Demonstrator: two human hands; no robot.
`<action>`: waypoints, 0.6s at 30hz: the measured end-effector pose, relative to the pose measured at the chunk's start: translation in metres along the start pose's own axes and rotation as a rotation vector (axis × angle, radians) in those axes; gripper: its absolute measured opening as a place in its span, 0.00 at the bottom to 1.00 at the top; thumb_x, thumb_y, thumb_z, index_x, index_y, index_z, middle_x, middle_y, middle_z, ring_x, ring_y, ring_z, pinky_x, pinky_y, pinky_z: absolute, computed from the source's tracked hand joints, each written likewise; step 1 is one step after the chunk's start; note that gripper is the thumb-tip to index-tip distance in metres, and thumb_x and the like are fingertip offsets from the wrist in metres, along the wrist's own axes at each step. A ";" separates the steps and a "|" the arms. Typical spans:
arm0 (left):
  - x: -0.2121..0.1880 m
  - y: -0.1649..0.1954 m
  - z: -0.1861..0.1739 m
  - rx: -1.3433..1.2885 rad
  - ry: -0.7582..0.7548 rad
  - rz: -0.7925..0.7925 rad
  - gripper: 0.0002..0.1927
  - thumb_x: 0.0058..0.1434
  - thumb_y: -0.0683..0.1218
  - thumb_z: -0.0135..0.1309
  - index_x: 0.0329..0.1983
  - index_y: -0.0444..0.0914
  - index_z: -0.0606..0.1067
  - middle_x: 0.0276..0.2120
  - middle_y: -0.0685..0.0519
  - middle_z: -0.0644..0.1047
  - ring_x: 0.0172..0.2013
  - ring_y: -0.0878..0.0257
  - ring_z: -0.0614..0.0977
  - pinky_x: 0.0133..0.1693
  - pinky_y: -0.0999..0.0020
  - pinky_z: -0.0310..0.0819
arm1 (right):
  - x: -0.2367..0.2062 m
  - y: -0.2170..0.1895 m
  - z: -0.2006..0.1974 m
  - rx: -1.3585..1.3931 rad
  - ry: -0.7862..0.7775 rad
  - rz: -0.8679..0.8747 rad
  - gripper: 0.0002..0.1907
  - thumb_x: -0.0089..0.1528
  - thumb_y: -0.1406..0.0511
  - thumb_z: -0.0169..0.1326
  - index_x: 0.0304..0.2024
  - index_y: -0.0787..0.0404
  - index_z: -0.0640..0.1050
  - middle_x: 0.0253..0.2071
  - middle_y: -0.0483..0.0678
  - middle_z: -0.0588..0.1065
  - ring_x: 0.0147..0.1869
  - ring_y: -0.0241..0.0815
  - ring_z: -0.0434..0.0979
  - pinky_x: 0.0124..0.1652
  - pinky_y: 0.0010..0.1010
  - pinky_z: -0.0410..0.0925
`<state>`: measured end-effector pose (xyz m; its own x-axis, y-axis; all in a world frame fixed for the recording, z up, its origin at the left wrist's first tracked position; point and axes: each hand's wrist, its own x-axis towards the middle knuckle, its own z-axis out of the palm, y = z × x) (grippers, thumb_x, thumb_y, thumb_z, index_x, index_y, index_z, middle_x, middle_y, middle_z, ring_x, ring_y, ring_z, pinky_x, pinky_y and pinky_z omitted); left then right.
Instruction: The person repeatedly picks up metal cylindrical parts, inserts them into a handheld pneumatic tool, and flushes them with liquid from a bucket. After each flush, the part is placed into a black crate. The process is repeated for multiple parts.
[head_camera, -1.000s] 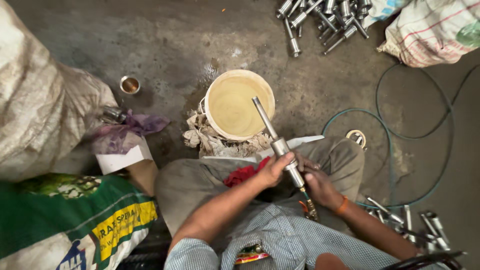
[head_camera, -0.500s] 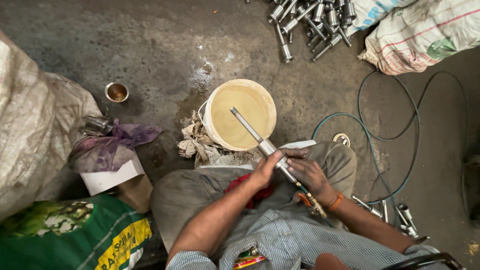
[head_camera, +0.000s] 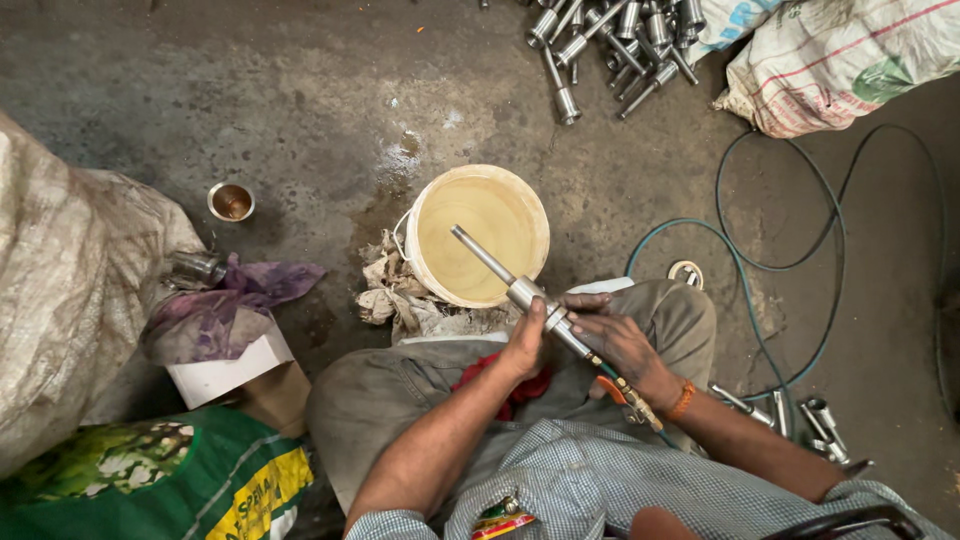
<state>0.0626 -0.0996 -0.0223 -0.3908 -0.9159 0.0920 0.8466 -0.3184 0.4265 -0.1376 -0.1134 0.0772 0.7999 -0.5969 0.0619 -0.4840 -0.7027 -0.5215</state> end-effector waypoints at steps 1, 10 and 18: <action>0.004 -0.003 0.004 -0.002 0.002 0.001 0.49 0.68 0.76 0.38 0.64 0.26 0.69 0.60 0.41 0.75 0.56 0.55 0.78 0.60 0.61 0.69 | -0.002 0.005 -0.003 -0.014 -0.011 0.007 0.43 0.57 0.44 0.58 0.67 0.62 0.70 0.69 0.53 0.70 0.70 0.53 0.70 0.65 0.43 0.62; 0.031 0.009 0.020 -0.045 -0.010 0.007 0.48 0.69 0.75 0.38 0.66 0.27 0.68 0.60 0.42 0.75 0.61 0.54 0.77 0.65 0.58 0.67 | -0.006 0.039 -0.010 0.034 0.020 0.060 0.47 0.56 0.40 0.53 0.68 0.63 0.68 0.69 0.52 0.71 0.70 0.52 0.71 0.64 0.41 0.62; 0.037 -0.013 0.027 -0.005 0.044 0.053 0.47 0.69 0.74 0.40 0.67 0.28 0.67 0.62 0.41 0.73 0.62 0.54 0.75 0.65 0.57 0.66 | -0.035 0.038 -0.011 0.322 0.053 0.301 0.48 0.62 0.35 0.42 0.71 0.63 0.66 0.68 0.50 0.69 0.72 0.49 0.68 0.68 0.39 0.60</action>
<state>0.0270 -0.1225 0.0001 -0.3293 -0.9413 0.0748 0.8674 -0.2702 0.4179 -0.1881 -0.1236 0.0643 0.6171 -0.7813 -0.0939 -0.5503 -0.3431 -0.7613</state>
